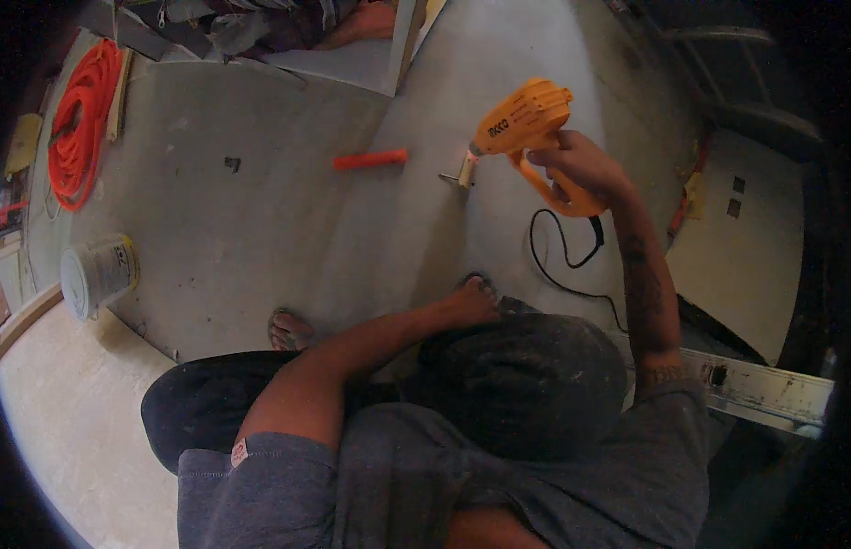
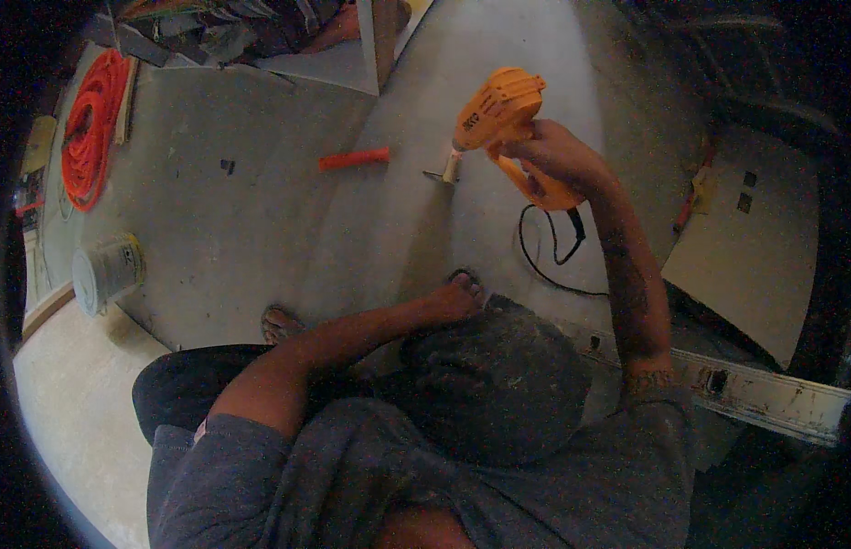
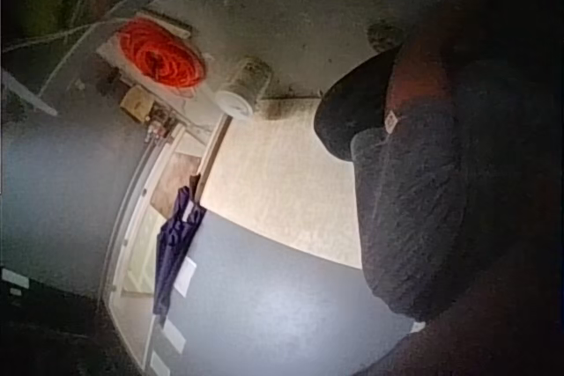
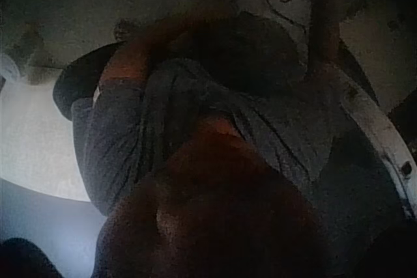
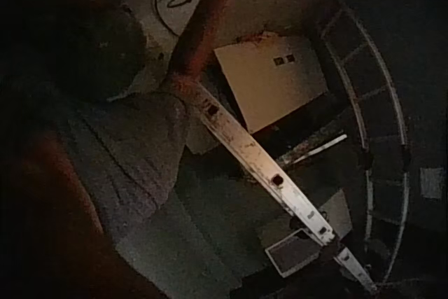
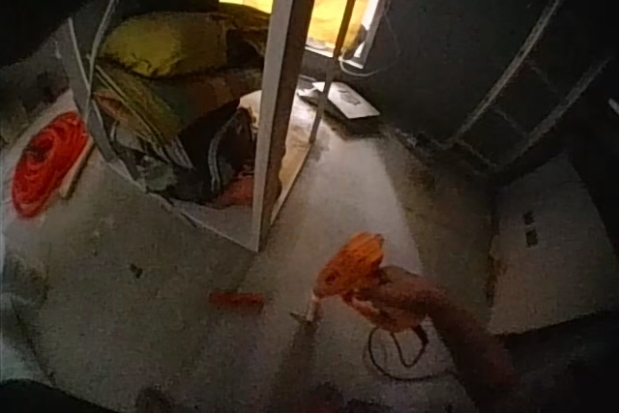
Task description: The person fits a smaller white PVC pipe into a larger orange PVC pipe by hand, heats the joint with a heat gun, and then attempts to hammer the pieces together.
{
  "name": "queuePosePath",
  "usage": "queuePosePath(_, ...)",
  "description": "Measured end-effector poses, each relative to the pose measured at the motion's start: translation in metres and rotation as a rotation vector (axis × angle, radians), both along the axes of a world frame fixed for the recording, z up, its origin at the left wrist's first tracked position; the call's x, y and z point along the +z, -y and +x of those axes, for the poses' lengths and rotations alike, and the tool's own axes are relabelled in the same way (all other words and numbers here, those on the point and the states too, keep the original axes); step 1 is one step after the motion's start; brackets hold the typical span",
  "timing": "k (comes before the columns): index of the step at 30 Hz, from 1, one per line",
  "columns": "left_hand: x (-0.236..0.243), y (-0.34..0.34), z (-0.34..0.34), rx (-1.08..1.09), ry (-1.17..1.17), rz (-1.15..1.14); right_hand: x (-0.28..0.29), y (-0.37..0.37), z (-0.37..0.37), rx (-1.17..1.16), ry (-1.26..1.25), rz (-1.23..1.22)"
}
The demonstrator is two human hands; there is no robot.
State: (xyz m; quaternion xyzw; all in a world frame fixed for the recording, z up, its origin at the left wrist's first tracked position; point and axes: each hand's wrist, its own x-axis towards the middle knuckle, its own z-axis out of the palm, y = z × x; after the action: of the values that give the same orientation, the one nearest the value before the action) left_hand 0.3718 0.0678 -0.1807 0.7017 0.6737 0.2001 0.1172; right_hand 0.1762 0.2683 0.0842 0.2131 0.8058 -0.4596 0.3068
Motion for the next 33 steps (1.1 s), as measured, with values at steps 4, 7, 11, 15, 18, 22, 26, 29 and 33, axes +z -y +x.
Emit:
queuePosePath(4, -0.003, 0.000, 0.001, -0.009, -0.052, 0.035, 0.002, 0.008, -0.004, -0.016, 0.030, -0.005)
queuePosePath(7, 0.005, 0.001, -0.002, -0.021, -0.007, 0.030, 0.003, 0.010, -0.005, -0.009, 0.043, 0.005)
queuePosePath(11, -0.005, 0.005, 0.000, 0.036, -0.054, 0.150, 0.003, 0.014, -0.009, -0.005, 0.062, -0.020)
queuePosePath(15, 0.009, 0.002, -0.005, -0.022, -0.030, 0.002, -0.002, 0.010, -0.007, -0.057, 0.087, 0.004)
queuePosePath(18, 0.014, 0.003, -0.009, -0.053, 0.062, -0.027, -0.004, 0.005, -0.006, -0.029, 0.077, 0.068)
queuePosePath(22, 0.010, 0.004, -0.006, -0.030, 0.011, -0.033, -0.003, 0.003, 0.000, -0.060, 0.047, 0.032)
queuePosePath(26, 0.014, 0.004, -0.008, -0.060, 0.059, -0.019, -0.011, -0.012, 0.012, -0.130, 0.043, 0.055)
queuePosePath(29, 0.020, 0.006, -0.015, -0.069, 0.182, -0.079, -0.011, -0.011, 0.017, -0.218, 0.053, 0.016)
queuePosePath(33, 0.025, 0.005, -0.018, -0.095, 0.200, -0.081, -0.023, -0.023, 0.036, -0.375, 0.036, -0.104)
